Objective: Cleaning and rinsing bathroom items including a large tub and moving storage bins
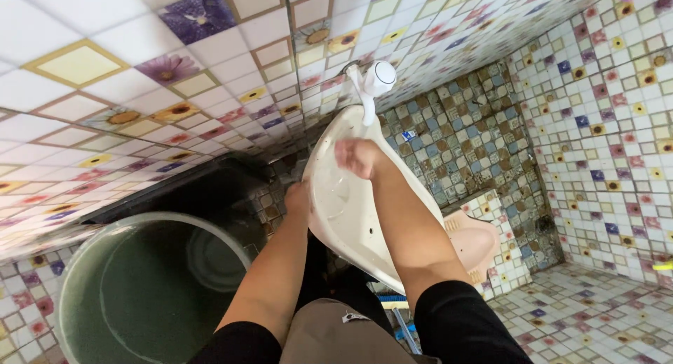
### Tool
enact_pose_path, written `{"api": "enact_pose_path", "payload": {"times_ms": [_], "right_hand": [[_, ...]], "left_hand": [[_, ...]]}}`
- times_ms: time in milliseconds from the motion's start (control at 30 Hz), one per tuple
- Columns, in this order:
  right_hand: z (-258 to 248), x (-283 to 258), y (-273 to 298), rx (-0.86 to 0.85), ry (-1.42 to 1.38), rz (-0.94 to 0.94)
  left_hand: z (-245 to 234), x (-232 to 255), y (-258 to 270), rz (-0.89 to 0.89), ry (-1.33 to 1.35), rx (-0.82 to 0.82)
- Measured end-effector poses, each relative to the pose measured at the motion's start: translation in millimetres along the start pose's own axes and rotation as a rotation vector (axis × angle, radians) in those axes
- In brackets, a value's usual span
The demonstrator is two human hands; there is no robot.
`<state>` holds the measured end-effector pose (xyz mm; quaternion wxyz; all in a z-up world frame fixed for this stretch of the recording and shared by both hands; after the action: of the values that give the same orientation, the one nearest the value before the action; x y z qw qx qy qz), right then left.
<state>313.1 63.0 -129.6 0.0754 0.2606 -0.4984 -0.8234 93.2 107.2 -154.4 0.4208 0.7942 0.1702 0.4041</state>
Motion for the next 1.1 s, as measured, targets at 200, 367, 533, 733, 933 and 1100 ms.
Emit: {"api": "enact_pose_path", "payload": {"times_ms": [200,367,533,733,933,1100], "right_hand": [[-18,-33,-24,-0.033,-0.683,-0.33],[-6,-34,-18,-0.302,-0.813,-0.219],[-22,-16,63,-0.319,-0.658,0.051],[-129,90,102,0.196,0.748,-0.134],[-144,85,128,0.439,0.195,-0.394],[-163,55,221,0.716,0.128,-0.529]], "left_hand": [[-2,2,3,0.019,-0.173,0.015],[6,-34,-39,-0.042,0.051,-0.037],[5,-30,-14,-0.029,0.076,-0.1],[49,-44,0,0.125,0.07,-0.069],[137,-51,109,0.446,-0.425,-0.504],[172,-55,192,0.7,-0.481,-0.669]]}}
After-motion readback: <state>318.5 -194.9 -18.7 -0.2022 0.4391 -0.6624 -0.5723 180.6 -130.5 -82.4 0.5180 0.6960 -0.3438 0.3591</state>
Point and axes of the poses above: each hand's wrist, its own y-axis away from the middle knuckle, its own z-axis out of the palm, x = y × z, the point moved 7 cm from there along -y, towards the middle knuckle, and after that the axes turned 11 degrees about -y, right-handed, at the moved point
